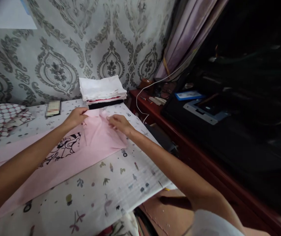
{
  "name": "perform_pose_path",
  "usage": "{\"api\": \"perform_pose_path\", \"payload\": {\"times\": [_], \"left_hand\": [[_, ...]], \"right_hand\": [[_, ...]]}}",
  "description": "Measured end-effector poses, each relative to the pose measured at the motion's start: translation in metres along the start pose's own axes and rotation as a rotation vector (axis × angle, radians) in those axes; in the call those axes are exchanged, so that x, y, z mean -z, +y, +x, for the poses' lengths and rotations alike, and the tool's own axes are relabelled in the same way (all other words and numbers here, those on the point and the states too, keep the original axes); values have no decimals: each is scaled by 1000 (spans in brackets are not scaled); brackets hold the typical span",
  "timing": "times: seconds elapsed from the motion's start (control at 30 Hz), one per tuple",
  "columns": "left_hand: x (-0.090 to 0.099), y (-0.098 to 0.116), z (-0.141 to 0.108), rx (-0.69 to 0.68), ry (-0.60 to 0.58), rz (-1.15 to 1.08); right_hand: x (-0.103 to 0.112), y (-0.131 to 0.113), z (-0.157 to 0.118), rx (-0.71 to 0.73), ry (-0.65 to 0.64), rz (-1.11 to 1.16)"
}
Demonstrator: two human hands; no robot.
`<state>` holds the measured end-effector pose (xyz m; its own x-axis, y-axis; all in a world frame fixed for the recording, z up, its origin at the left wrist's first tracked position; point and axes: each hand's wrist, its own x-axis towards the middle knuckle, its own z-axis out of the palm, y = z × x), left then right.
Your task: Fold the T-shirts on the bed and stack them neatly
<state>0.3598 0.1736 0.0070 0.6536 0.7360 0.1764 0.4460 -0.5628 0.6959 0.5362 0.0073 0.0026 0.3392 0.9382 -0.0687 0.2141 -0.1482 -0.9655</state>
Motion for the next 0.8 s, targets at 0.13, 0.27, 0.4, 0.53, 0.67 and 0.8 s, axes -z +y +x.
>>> {"api": "perform_pose_path", "payload": {"times": [0.13, 0.27, 0.4, 0.53, 0.67, 0.8], "left_hand": [[13, -8, 3, 116, 43, -128], [16, -9, 5, 261, 78, -227], [21, -7, 3, 324, 120, -287], [30, -10, -1, 375, 148, -354], [33, -18, -6, 415, 146, -402], [30, -24, -11, 441, 101, -406]], "right_hand": [[21, 30, -52, 68, -7, -516], [26, 41, -80, 99, -40, -679], [28, 43, -84, 88, 32, -728], [30, 45, -82, 82, 47, -744], [32, 52, -82, 135, 30, -638], [33, 56, -82, 151, 36, -574]]}}
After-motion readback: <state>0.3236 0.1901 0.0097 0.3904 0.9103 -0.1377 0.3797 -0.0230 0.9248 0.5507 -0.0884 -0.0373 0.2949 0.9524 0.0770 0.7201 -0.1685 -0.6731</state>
